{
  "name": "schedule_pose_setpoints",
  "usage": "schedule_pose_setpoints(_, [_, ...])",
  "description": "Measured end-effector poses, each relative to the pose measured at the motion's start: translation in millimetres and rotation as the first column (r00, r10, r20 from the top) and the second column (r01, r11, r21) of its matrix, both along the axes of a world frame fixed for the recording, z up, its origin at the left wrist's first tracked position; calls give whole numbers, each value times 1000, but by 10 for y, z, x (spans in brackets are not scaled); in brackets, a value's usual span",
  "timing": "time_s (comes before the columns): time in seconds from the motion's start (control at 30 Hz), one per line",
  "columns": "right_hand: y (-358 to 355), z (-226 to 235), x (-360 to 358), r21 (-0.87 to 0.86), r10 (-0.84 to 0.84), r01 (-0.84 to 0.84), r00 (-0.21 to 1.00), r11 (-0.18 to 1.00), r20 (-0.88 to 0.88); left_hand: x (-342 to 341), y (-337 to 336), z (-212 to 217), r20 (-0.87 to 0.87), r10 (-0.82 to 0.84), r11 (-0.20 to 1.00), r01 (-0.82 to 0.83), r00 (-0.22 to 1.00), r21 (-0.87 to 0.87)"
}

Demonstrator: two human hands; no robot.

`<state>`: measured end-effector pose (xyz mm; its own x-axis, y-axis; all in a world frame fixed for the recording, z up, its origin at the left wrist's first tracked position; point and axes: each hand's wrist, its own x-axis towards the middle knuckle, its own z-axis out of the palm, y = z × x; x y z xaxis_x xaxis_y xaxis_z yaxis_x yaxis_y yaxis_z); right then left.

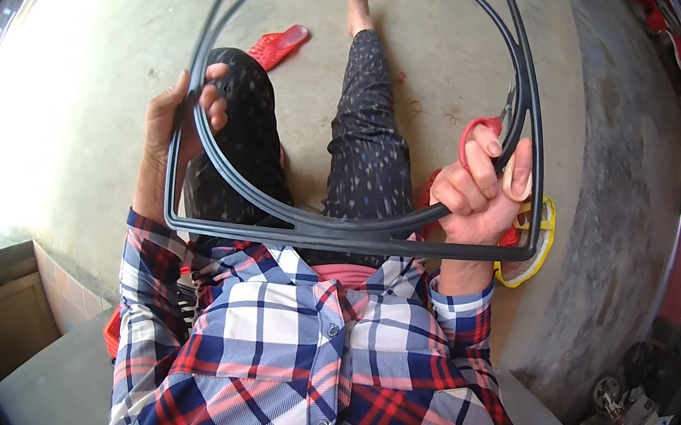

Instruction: The recorder is wrapping red plastic string around circular plastic frames while sitting on the floor.

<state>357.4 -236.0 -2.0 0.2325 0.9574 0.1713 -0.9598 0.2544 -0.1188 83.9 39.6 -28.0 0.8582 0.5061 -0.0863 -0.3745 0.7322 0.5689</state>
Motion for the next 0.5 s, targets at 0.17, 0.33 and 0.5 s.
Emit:
schedule_pose_setpoints(0.17, [86, 121, 52, 86, -57, 66, 992, 994, -109, 89, -405, -104, 135, 83, 951, -38, 987, -307])
schedule_pose_setpoints(0.33, [90, 43, 132, 146, -116, 130, 988, 981, -98, -172, -910, -21, 52, 206, 865, -157, 977, -476])
schedule_pose_setpoints(0.5, [169, 154, 88, 211, -162, 165, 986, 963, -28, -201, -1432, -52, 149, 38, 841, 48, 988, -539])
